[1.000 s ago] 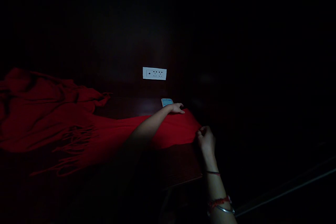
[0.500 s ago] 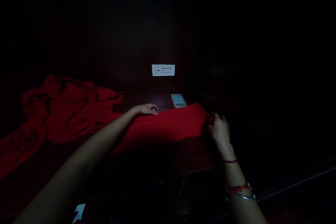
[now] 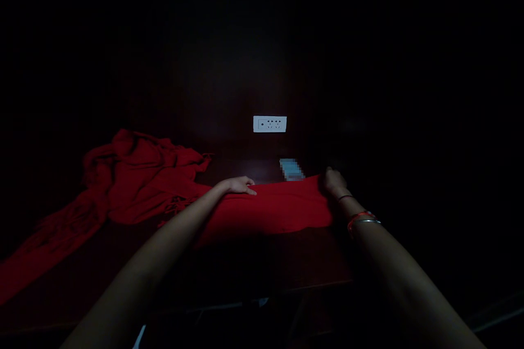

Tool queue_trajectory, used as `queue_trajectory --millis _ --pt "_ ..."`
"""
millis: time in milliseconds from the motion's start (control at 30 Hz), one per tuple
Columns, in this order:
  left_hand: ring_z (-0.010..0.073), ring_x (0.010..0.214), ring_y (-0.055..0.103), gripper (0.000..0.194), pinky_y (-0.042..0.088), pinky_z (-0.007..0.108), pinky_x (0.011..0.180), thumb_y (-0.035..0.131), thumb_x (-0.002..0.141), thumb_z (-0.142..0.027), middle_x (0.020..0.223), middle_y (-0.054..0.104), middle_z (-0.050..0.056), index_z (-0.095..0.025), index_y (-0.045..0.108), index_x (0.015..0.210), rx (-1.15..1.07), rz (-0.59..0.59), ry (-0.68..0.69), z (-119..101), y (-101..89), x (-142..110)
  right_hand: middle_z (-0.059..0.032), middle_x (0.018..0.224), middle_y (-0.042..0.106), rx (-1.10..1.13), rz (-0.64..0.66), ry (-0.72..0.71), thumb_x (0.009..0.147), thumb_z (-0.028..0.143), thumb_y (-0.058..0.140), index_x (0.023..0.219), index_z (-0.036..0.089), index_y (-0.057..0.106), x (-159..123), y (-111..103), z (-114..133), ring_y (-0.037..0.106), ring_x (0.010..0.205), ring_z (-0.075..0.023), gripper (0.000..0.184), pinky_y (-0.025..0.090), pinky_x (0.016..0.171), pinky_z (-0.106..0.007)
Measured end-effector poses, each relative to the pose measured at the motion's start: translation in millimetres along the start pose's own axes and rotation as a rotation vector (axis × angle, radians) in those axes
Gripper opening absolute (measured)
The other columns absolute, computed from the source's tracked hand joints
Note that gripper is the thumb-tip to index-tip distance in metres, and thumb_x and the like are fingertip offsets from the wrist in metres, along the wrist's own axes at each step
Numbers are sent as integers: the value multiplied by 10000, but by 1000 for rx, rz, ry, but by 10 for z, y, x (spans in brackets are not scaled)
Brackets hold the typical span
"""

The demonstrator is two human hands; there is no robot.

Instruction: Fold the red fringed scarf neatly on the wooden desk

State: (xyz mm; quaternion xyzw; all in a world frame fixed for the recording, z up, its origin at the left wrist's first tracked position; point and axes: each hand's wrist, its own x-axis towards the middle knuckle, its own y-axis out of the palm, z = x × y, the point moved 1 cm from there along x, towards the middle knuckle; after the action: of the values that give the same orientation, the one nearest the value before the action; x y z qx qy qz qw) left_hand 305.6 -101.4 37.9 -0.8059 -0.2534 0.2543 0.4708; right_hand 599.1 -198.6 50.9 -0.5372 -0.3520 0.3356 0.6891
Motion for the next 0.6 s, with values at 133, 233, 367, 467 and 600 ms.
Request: queue_trajectory --millis 133,233,367,467,600 --pt "190 970 498 495 371 250 801 517 717 -394 1088 537 96 -147 463 1142 97 -105 -34 -80 35 8 -181 1063 527 -4 -63 -28 821 213 388 1126 104 478 56 -14 1 542 937 -228 336 420 701 -286" --pt "266 1145 357 598 308 391 900 448 756 -477 1271 367 144 -192 322 1267 180 -228 -34 -261 169 -4 -156 1131 485 -58 -68 -185 810 284 429 1153 150 476 93 47 42 503 984 -228 370 406 742 -305" --pt "281 1269 113 645 170 452 986 365 771 -566 1398 136 116 -243 235 1314 193 -247 134 -568 446 -67 -90 1155 495 -161 49 -566 813 248 418 1108 219 526 140 128 91 429 1063 -218 315 351 829 -348" --pt "293 1280 -28 714 96 483 1001 355 749 -616 1423 -14 85 -273 146 1340 185 -118 229 -679 640 -142 -86 1056 561 -190 98 -632 807 187 406 982 165 594 219 87 86 486 973 -176 257 349 812 -285" --pt "311 1270 -84 689 52 519 993 338 761 -613 1416 -103 51 -321 101 1339 223 -81 294 -652 745 -251 -92 1012 581 -208 14 -568 808 181 404 935 130 599 327 -28 66 508 927 -150 238 352 774 -219"
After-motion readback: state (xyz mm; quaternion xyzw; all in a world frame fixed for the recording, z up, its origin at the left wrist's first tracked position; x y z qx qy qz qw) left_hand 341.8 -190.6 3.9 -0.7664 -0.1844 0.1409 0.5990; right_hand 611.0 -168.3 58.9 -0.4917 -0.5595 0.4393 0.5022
